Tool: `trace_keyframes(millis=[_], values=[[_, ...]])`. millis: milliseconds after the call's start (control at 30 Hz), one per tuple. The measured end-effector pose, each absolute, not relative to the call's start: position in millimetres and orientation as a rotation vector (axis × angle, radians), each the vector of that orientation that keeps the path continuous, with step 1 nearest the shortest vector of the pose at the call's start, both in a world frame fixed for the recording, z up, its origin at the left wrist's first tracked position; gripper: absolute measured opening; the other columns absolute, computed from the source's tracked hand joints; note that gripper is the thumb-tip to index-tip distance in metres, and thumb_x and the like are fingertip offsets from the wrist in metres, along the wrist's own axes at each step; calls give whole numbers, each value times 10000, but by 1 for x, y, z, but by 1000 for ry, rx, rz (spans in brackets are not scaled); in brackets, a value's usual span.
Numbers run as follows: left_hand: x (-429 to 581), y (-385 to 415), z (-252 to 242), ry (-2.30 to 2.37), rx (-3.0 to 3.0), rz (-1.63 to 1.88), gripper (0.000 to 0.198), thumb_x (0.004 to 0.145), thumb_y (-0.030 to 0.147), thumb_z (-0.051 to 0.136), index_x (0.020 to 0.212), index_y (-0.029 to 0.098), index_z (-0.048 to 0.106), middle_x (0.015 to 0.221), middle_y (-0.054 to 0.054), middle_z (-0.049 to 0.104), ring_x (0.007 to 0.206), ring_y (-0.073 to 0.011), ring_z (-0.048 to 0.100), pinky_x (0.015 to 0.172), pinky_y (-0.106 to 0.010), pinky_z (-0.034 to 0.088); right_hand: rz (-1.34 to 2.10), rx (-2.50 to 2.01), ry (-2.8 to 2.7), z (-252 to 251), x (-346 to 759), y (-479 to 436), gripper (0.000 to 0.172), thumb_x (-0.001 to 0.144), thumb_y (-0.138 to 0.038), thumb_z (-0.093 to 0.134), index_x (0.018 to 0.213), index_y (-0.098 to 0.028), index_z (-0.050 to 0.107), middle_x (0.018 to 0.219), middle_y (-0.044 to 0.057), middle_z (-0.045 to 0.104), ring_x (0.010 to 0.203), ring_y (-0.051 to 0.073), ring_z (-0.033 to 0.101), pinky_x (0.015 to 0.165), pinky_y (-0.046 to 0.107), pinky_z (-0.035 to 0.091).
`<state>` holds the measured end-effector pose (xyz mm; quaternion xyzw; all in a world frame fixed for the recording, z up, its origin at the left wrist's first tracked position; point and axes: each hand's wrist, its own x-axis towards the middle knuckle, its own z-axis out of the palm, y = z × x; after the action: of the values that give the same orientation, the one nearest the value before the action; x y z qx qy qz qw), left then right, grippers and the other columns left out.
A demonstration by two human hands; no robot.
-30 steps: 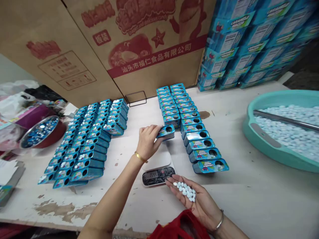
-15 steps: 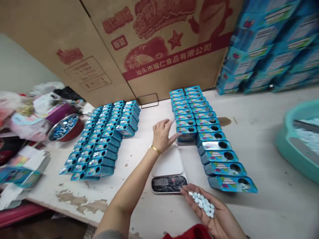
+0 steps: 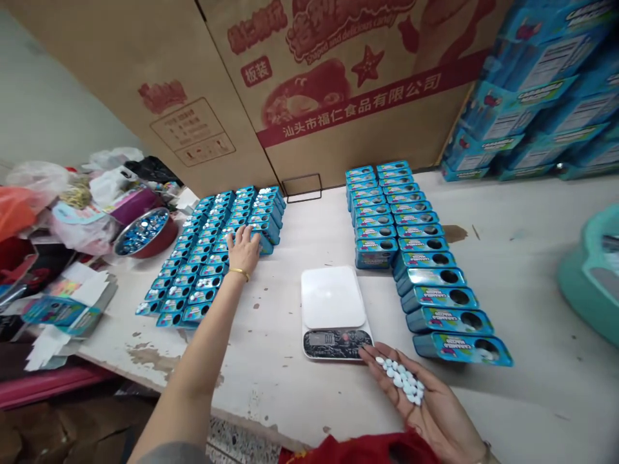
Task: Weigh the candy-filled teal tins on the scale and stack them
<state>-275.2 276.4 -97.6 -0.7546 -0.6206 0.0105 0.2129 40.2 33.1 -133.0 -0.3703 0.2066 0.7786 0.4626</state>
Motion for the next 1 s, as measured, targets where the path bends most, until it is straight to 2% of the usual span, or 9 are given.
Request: trace_keyframes(millis=[133,267,400,600,667,767,867,1000], values=[[-273,282,-93,-1723,-2136,102,261,857,222,422,1094,195,526,1158,-132,550,1121,-294,428,1016,-503,173,1882,-890,491,-132,42,29,214,831,-104,533,991,-19,647,1120,217,653,1132,283,559,906,310,533],[-270,283,-85,-1645,-2206,156,217,871,185,354,963,184,550,1001,-105,597,985,-261,481,1019,-483,164,1871,-862,478,-131,46,23,203,827,-103,536,977,-26,649,1103,202,665,1140,276,554,907,306,531],[-262,276,-67,-1563,-2281,221,196,855,160,353,874,170,548,896,-103,604,891,-246,514,964,-441,248,1863,-843,446,-135,49,20,193,833,-108,527,964,-45,653,1073,175,684,1140,261,557,894,303,538],[-203,232,-14,-1393,-2392,210,167,852,182,385,875,161,549,876,-100,597,849,-248,553,897,-418,319,1866,-826,430,-138,48,20,188,829,-111,530,946,-44,660,1048,171,693,1133,269,561,900,310,534],[-170,211,-4,-1268,-2491,239,154,841,180,412,875,140,557,853,-107,593,817,-248,565,815,-393,363,1864,-828,431,-138,48,19,187,826,-113,534,941,-35,660,1050,179,690,1132,276,560,902,311,533],[-125,189,-7,-1178,-2618,333,189,844,119,380,884,121,565,821,-111,598,758,-233,583,731,-373,381,1867,-831,438,-137,48,17,193,827,-115,531,945,-33,660,1060,184,685,1137,280,556,906,315,531],[-97,179,-23,-1134,-2699,371,225,852,74,350,884,112,569,827,-124,606,750,-230,597,718,-377,385,1863,-838,449,-134,51,17,190,830,-113,523,938,-44,663,1048,175,691,1135,268,561,901,312,533],[-89,180,-33,-1087,-2744,391,158,855,105,414,871,110,571,829,-116,614,764,-230,606,723,-369,389,1831,-836,447,-134,57,21,192,827,-111,523,934,-37,665,1048,186,688,1120,267,574,896,311,533]])
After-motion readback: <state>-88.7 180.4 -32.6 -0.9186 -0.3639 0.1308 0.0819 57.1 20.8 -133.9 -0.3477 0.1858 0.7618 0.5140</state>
